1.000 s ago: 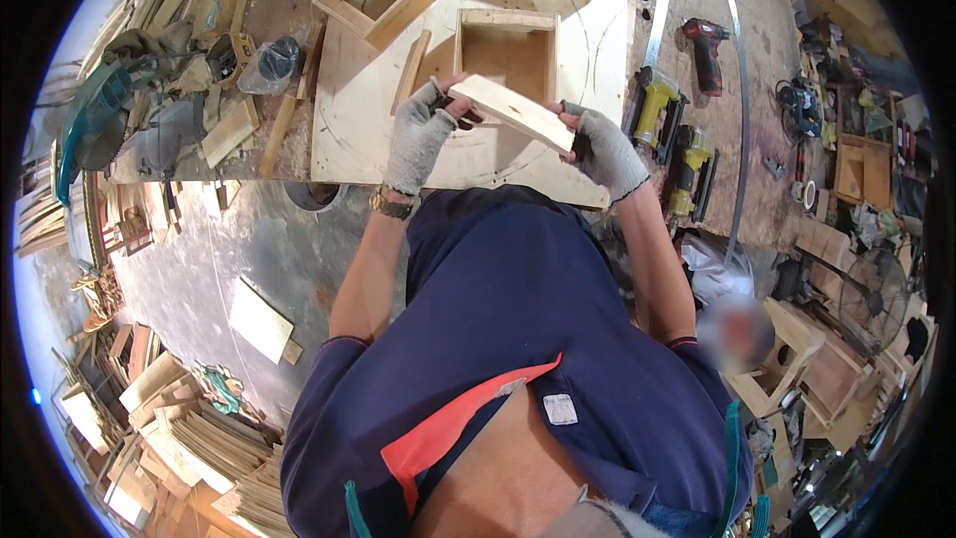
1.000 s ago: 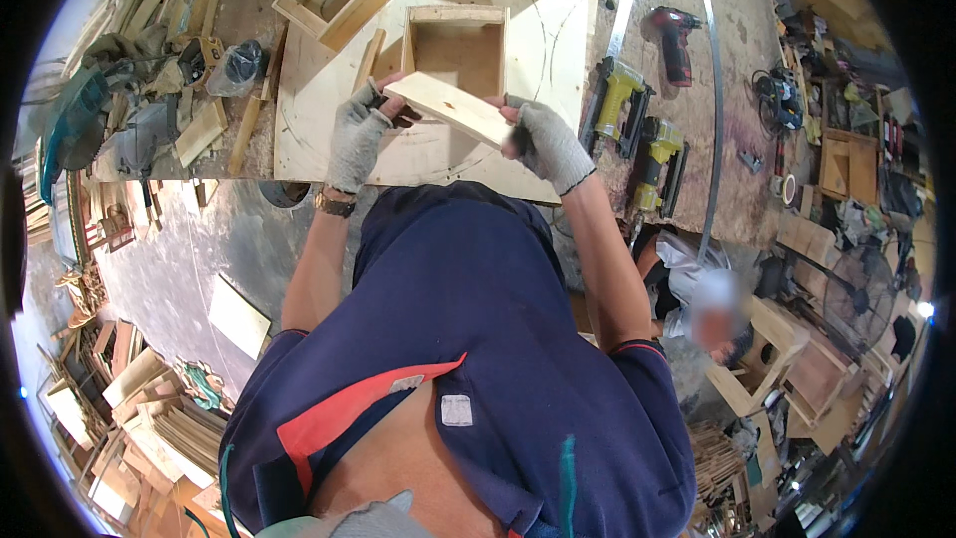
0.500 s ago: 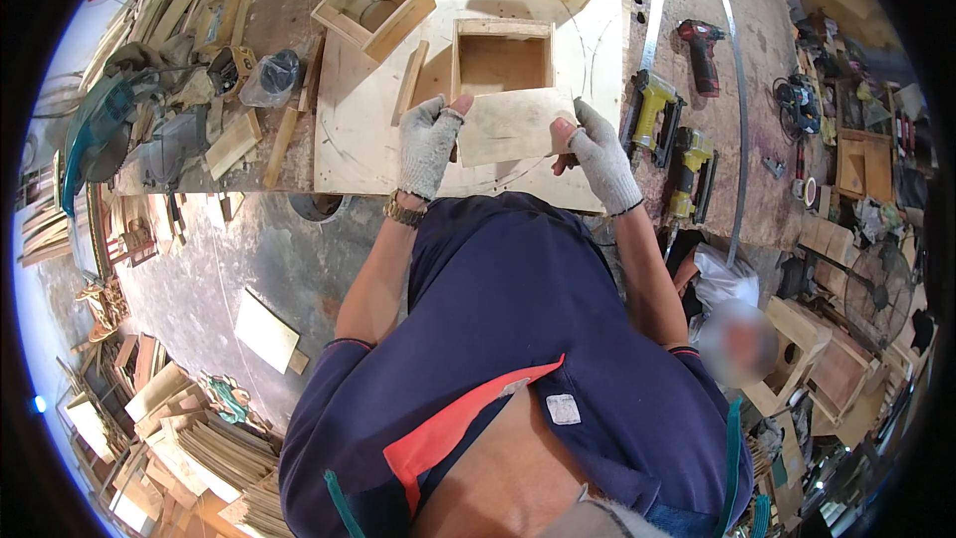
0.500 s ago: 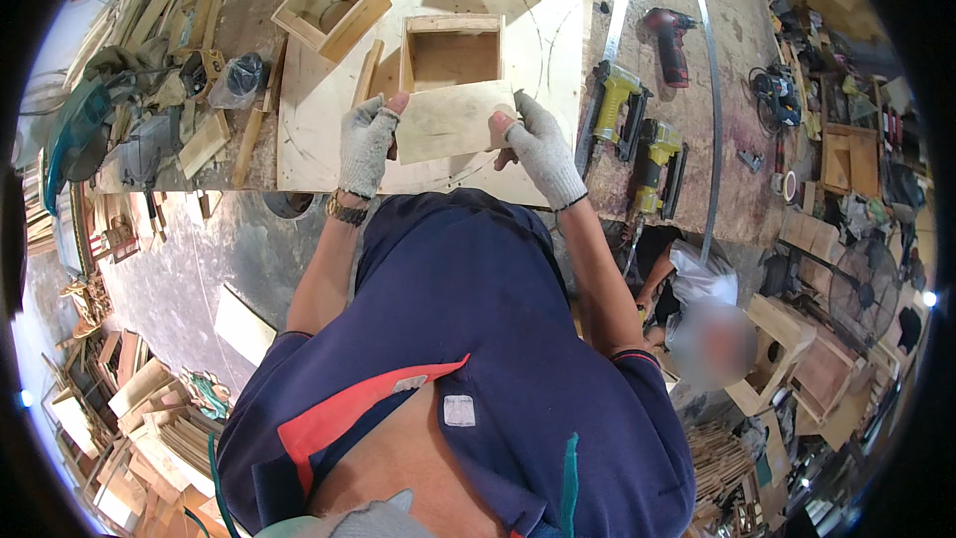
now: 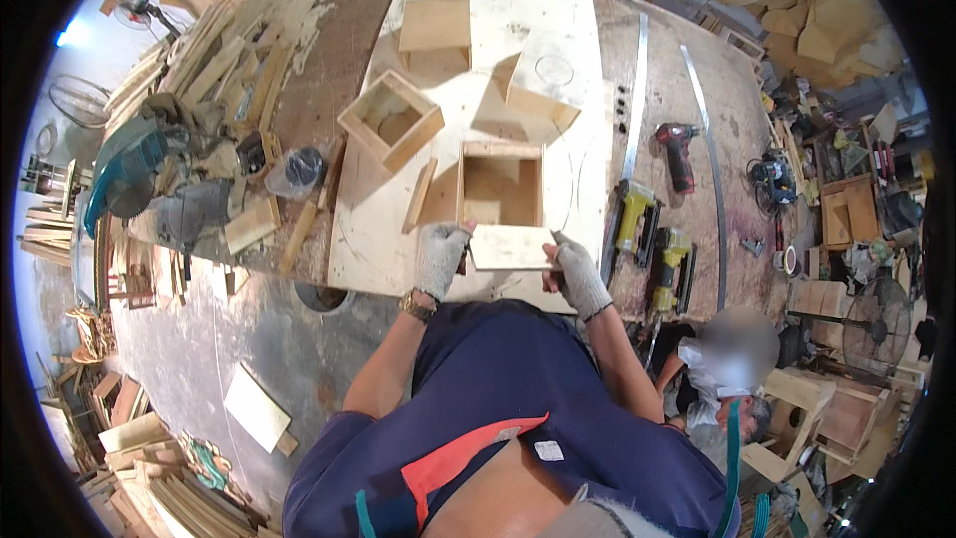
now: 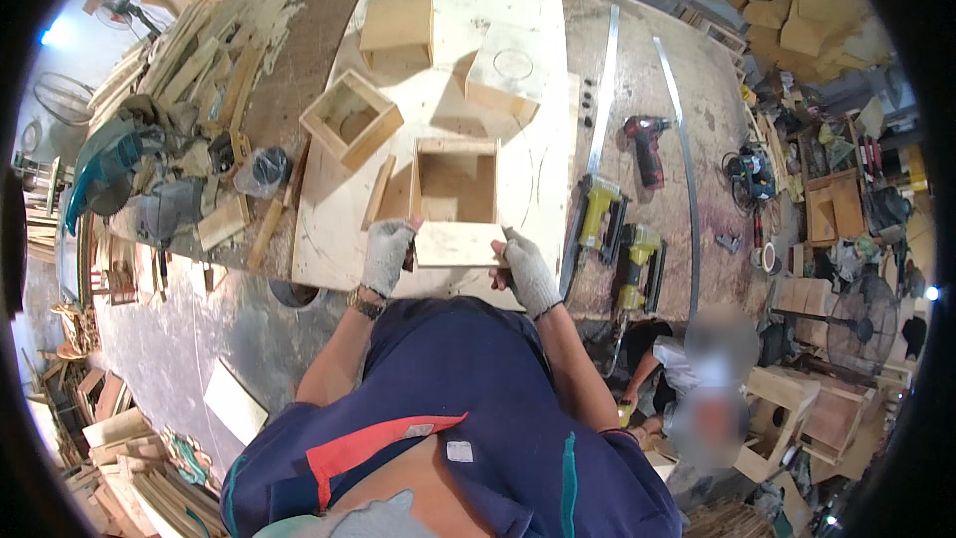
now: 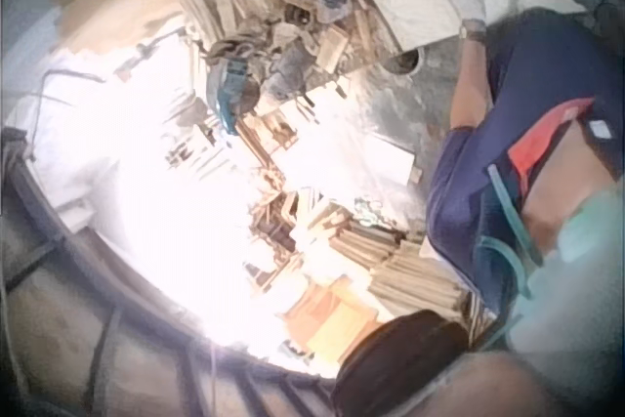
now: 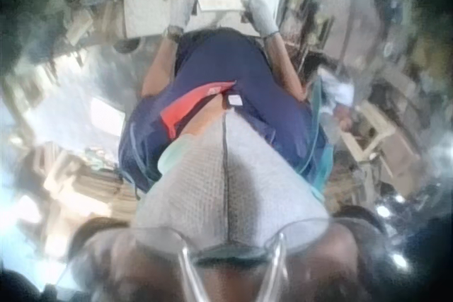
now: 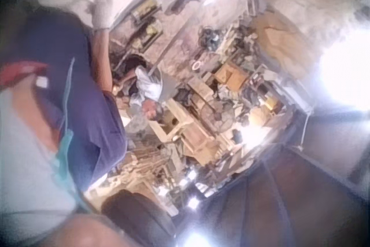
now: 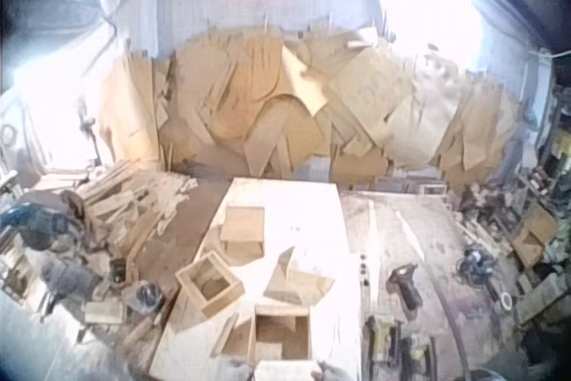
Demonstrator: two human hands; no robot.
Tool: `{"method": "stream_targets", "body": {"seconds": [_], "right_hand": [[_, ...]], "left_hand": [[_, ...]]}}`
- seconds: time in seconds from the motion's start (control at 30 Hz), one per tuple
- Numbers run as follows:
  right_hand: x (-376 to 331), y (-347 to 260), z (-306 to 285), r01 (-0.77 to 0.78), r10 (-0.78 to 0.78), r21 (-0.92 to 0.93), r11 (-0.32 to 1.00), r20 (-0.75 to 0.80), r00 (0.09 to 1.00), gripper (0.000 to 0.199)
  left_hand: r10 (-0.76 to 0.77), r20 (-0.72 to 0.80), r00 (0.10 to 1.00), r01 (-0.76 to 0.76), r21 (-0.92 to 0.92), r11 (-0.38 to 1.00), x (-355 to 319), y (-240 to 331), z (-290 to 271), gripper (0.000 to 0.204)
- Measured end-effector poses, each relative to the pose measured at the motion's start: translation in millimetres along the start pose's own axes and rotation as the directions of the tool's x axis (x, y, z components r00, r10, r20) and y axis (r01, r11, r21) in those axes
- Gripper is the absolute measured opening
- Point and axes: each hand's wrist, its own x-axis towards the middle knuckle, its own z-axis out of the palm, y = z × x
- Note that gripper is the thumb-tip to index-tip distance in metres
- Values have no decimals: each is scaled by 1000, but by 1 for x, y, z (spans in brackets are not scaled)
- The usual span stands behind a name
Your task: The person cuts small wooden pieces using a miter saw, then assembles them into small wooden boxes on a workbench. They use a nail gun to fasten the pieces together and place the finished boxes on the table.
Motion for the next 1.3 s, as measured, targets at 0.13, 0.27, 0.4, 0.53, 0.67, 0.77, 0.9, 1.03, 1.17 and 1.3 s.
{"method": "stream_targets", "body": {"seconds": [0.13, 0.27, 0.4, 0.53, 0.67, 0.77, 0.9, 1.03, 1.17, 1.3], "right_hand": [[-5, -11, 5, -15, 15, -10, 1000, 26, 1000, 56], [-6, -17, 11, -9, 9, -31, 999, -1, 1000, 42], [-6, -15, 7, -6, 6, -40, 999, 11, 1000, 44], [-9, -15, 9, -2, 2, -42, 999, 1, 1000, 45], [-8, -12, 8, -10, 10, -43, 999, 4, 1000, 47], [-6, -10, 5, -16, 18, -57, 998, 31, 999, 51], [-2, -6, 5, 24, -23, -47, 999, 6, 1000, 55], [-5, -10, 11, 46, -48, -79, 996, -22, 999, 63], [-12, -14, 11, 93, -96, -100, 991, -22, 995, 77], [-14, -5, 4, 220, -240, -287, 932, -37, 970, 69]], "left_hand": [[-5, 2, 1000, 5, -43, 999, -3, 9, 1, 51], [-12, -13, 1000, 11, -86, 996, -3, 15, 2, 51], [-28, 16, 999, 30, -140, 990, -4, 18, 3, 49], [-25, 0, 1000, 24, -121, 992, -6, 16, 3, 50], [-29, 7, 1000, 30, -124, 992, -6, 13, 2, 50], [-32, 16, 999, 33, -123, 992, -6, 14, 2, 50], [-23, 20, 1000, 25, -86, 996, -1, 11, -1, 49], [26, 28, 999, -22, -116, 993, -2, 10, 1, 46], [37, 45, 998, -32, -103, 994, -1, 12, 2, 45], [87, 33, 996, -85, -69, 994, -1, 3, 0, 44]]}}
